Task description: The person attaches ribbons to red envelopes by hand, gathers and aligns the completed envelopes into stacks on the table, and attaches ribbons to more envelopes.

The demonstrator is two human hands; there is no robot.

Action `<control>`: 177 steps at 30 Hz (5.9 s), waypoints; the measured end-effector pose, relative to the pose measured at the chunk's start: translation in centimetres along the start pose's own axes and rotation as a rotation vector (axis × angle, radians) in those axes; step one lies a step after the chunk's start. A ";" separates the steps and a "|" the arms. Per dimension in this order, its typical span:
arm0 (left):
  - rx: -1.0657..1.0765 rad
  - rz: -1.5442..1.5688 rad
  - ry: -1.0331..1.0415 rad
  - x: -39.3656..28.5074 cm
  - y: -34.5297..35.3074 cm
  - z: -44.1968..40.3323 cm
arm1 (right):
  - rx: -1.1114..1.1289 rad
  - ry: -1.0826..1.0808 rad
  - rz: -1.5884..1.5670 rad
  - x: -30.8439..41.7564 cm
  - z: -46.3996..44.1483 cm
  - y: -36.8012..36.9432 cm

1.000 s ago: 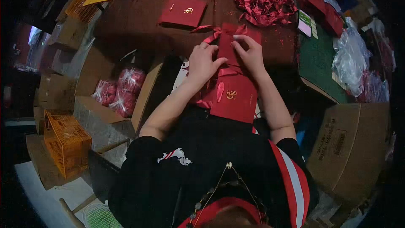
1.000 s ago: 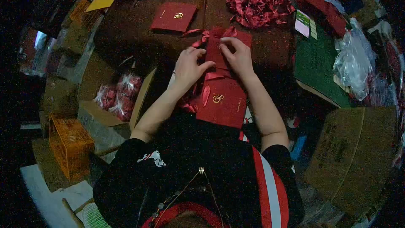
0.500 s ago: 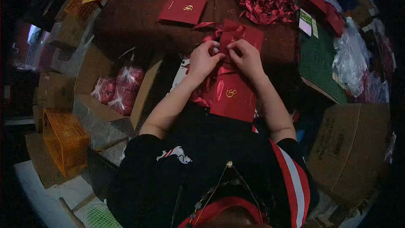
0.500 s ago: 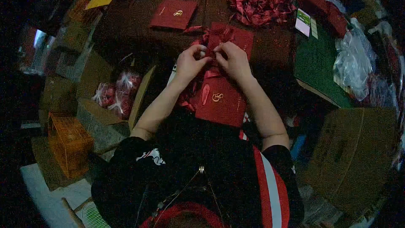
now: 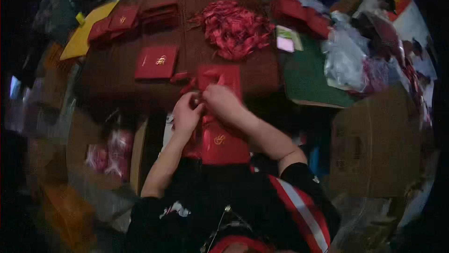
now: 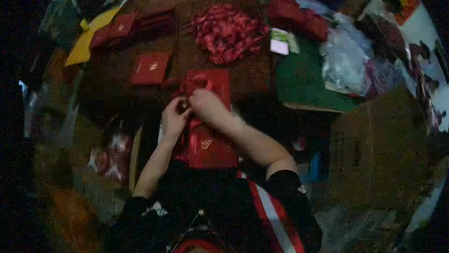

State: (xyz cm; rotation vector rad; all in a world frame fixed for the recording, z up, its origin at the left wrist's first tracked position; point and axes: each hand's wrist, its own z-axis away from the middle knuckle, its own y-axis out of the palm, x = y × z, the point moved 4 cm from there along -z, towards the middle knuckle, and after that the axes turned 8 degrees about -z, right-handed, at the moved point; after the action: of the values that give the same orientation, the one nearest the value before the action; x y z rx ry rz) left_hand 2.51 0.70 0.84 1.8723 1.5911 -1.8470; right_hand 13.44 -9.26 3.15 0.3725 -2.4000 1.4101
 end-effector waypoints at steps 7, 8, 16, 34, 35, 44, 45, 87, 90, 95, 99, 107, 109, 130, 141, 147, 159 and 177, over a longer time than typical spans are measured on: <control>0.005 -0.060 -0.016 0.1 0.2 -0.2 | 0.071 -0.011 -0.002 0.1 -1.3 0.9; 0.021 -0.045 -0.050 0.2 0.2 0.0 | 0.096 0.026 -0.037 -0.6 -1.2 1.2; 0.169 0.174 0.113 1.1 -0.4 -1.9 | -0.164 0.121 -0.173 -1.4 0.1 -1.1; 0.029 -0.220 0.191 0.6 2.9 -7.2 | -0.167 0.295 -0.612 -8.1 -2.3 -0.7; -0.026 -0.229 0.278 1.0 3.2 -7.2 | -0.148 0.287 -0.561 -7.5 -2.3 -1.7; -0.042 -0.612 0.269 1.1 -2.8 -4.7 | -0.365 0.343 -0.695 -9.6 -1.2 -1.6; -0.109 -0.677 0.233 2.6 -4.1 -4.5 | -0.382 0.320 -0.672 -10.1 -1.2 -1.3; -0.163 -0.647 0.488 1.7 -10.6 -6.5 | 0.136 0.056 0.504 -14.3 -6.5 -2.8; -0.025 -0.922 0.263 4.8 -9.1 -10.0 | 0.135 0.004 0.535 -14.0 -6.9 -3.0; 0.251 -0.892 0.319 3.5 -4.5 -7.8 | -0.110 0.035 -0.078 -10.8 -5.5 -3.2; 0.334 -0.701 0.448 0.2 -1.8 -3.4 | -0.362 0.161 -0.433 -9.6 -5.0 -2.2; 0.138 -0.460 0.458 -0.4 -2.3 -4.5 | -0.390 0.426 -0.712 -9.6 -3.9 0.0; 0.167 -0.484 0.387 -2.1 -3.0 -5.4 | -0.483 0.481 -0.975 -10.8 -3.7 -0.1; -0.154 -0.120 0.234 -6.3 -6.9 -7.3 | -0.774 0.417 -1.458 -13.4 -1.4 -0.1; 0.058 -0.476 -0.057 1.4 -1.1 -8.4 | -0.503 0.444 -0.806 -10.0 -1.6 -0.4; -0.118 -0.546 -0.006 0.3 -0.7 -7.7 | -0.354 0.486 -0.622 -9.5 -1.9 0.1; -0.205 -0.227 0.100 -0.1 -1.0 -6.8 | -0.304 0.230 -0.102 -5.3 -6.2 -1.9; -0.169 -0.251 0.184 -2.7 -1.0 -4.7 | -0.151 0.012 0.315 -1.9 -8.1 -1.5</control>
State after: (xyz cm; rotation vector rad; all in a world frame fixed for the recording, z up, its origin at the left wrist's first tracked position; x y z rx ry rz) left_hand 5.77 2.71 4.76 1.8894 2.0559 -1.5979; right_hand 16.98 -2.78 7.19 -0.0554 -2.6198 1.3336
